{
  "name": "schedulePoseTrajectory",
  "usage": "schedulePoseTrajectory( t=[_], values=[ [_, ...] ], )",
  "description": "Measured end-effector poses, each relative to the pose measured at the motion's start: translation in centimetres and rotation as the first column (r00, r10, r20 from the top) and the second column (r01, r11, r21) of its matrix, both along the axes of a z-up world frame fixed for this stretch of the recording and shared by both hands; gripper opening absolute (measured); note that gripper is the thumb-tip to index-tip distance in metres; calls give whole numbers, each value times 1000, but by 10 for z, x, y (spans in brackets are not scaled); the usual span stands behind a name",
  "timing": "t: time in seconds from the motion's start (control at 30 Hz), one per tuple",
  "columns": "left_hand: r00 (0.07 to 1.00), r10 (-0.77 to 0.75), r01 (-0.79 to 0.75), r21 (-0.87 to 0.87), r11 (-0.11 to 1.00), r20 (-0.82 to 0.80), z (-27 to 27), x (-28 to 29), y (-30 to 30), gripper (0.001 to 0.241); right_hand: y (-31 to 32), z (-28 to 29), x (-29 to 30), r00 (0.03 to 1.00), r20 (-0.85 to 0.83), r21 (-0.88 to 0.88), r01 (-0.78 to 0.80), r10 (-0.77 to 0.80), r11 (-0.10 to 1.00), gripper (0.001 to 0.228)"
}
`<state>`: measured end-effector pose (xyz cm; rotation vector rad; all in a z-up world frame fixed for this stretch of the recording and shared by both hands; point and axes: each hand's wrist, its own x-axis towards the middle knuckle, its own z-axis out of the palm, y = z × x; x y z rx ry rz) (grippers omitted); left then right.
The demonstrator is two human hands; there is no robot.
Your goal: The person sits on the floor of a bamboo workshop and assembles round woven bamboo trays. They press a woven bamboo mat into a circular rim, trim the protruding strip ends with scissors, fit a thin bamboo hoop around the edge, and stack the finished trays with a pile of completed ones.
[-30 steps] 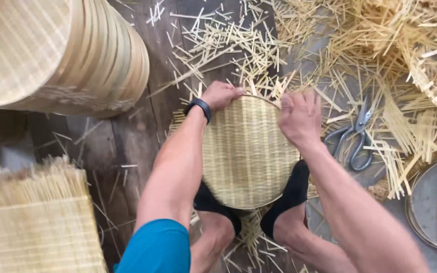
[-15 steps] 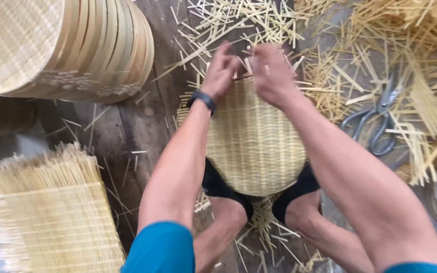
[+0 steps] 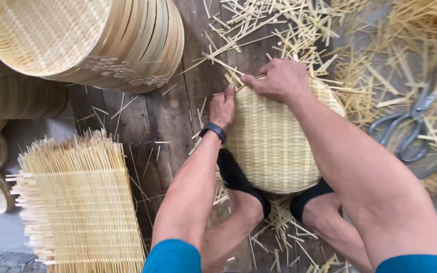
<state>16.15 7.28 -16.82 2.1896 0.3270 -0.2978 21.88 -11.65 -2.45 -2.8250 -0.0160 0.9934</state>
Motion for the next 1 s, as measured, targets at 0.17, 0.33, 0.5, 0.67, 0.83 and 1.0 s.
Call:
schedulePoseTrajectory(
  t=[0.17,0.33,0.5,0.67,0.83,1.0],
  values=[
    [985,103,-94,-69,993,141,-6,-2,3,60,-72,57,-54,858,497,445,-124,-129,887,54],
    [811,462,-431,-167,887,360,25,-68,13,48,-179,214,-171,888,449,178,-197,98,964,43],
    [879,464,-462,-41,886,114,127,-123,58,41,-211,219,-231,951,304,-28,-44,51,999,41],
    [960,265,-270,53,961,91,138,-114,49,45,-205,114,-234,980,164,266,70,-117,961,43],
    [916,396,-400,-162,902,-59,77,-102,-2,48,-171,24,-200,849,33,454,457,-527,765,48],
    [747,619,-664,-309,681,-244,107,-91,-37,53,-141,33,-190,756,10,431,587,-654,685,43]
  ],
)
